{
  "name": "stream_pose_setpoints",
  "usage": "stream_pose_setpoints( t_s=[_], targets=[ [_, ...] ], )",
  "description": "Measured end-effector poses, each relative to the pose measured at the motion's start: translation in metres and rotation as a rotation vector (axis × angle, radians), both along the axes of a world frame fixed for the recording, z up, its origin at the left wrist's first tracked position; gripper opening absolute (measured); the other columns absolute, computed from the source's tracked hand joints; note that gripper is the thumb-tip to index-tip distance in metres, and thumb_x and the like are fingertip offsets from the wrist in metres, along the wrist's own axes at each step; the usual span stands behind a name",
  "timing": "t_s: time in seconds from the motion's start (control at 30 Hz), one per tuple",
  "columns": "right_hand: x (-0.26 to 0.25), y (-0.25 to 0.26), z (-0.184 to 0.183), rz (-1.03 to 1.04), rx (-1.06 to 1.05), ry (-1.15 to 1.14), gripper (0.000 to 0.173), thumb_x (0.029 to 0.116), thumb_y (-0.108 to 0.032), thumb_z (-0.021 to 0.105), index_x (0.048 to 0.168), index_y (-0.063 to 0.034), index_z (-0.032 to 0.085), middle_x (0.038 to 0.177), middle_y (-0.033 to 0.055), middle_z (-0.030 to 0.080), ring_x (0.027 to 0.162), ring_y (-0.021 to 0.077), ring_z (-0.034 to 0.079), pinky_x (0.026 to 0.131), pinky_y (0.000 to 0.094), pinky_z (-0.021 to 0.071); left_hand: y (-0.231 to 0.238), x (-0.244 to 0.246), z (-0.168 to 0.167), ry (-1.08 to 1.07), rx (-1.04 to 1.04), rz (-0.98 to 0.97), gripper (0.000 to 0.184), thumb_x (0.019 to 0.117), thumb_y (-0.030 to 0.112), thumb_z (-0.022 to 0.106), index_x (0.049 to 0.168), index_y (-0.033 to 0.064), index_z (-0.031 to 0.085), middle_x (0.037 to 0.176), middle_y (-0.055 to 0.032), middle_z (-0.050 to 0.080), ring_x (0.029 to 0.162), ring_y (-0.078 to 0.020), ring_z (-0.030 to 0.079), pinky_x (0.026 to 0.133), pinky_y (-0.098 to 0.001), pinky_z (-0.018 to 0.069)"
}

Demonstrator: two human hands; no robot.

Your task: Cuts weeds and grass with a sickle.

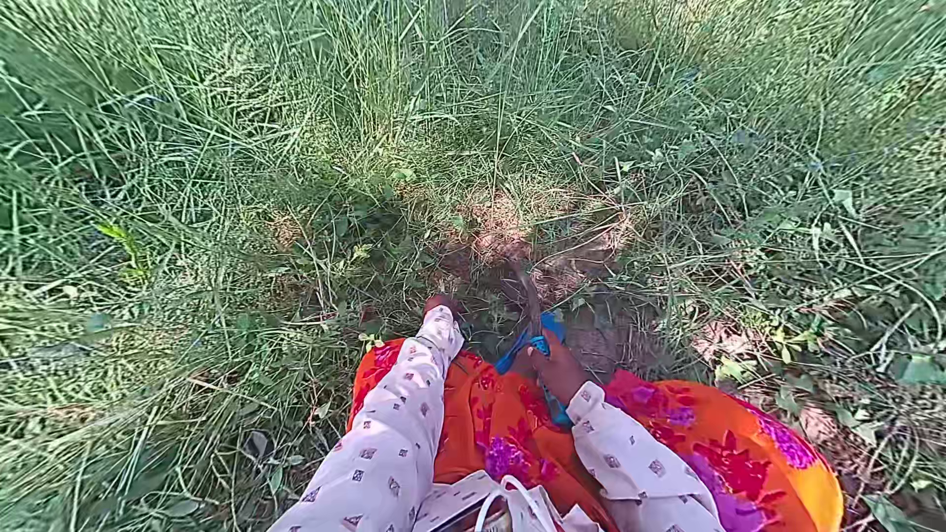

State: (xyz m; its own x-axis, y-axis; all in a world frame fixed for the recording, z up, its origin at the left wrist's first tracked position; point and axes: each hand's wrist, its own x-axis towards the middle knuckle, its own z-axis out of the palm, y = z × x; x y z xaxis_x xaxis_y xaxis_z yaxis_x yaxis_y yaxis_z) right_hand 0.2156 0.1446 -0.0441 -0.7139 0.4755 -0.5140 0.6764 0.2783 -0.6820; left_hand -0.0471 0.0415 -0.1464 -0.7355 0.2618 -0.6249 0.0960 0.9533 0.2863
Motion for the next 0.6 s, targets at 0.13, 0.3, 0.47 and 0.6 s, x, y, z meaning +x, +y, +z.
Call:
stream_pose_setpoints(
  t_s=[0.13,0.3,0.47,0.6],
  targets=[
    [-0.018,-0.004,-0.021,-0.094,-0.168,0.122,0.058,0.109,-0.022,0.05,0.159,-0.0036,0.028,0.108,0.0194,0.064,0.077,0.0253,0.067,0.072,0.0419,0.0585,0.003,0.003,-0.003,0.204,0.093,0.04,0.056,0.1011,0.021,0.058,0.155,0.0126,0.044,0.162,-0.0182,0.038,0.136,-0.0396,0.053,0.107,-0.0584,0.0481],
    [-0.017,-0.017,-0.033,-0.244,-0.402,0.244,0.048,0.107,-0.012,0.053,0.149,0.0038,0.037,0.082,0.0104,0.059,0.057,0.0165,0.061,0.055,0.0313,0.0561,0.013,0.01,-0.007,0.112,0.014,-0.333,0.083,0.098,0.007,0.059,0.166,0.0215,0.015,0.172,-0.0122,0.016,0.142,-0.0394,0.048,0.11,-0.0596,0.0442],
    [-0.019,-0.012,-0.029,-0.355,-0.422,0.256,0.043,0.1086,-0.01,0.05,0.147,0.0041,0.038,0.085,0.0108,0.057,0.058,0.0159,0.06,0.055,0.0302,0.0548,0.0,0.066,0.058,0.023,-0.031,-0.608,0.055,0.1102,0.024,0.045,0.154,-0.0072,0.035,0.152,-0.0352,0.043,0.144,-0.052,0.04,0.118,-0.0653,0.0289],
    [-0.023,-0.006,-0.035,-0.333,-0.407,0.226,0.044,0.1089,-0.012,0.05,0.148,0.0033,0.036,0.086,0.0116,0.057,0.06,0.0165,0.06,0.057,0.0311,0.055,0.023,0.122,0.165,-0.084,-0.282,-0.563,0.048,0.1101,0.014,0.044,0.154,-0.005,0.038,0.162,-0.0279,0.033,0.153,-0.0433,0.027,0.124,-0.057,0.0198]
  ],
)
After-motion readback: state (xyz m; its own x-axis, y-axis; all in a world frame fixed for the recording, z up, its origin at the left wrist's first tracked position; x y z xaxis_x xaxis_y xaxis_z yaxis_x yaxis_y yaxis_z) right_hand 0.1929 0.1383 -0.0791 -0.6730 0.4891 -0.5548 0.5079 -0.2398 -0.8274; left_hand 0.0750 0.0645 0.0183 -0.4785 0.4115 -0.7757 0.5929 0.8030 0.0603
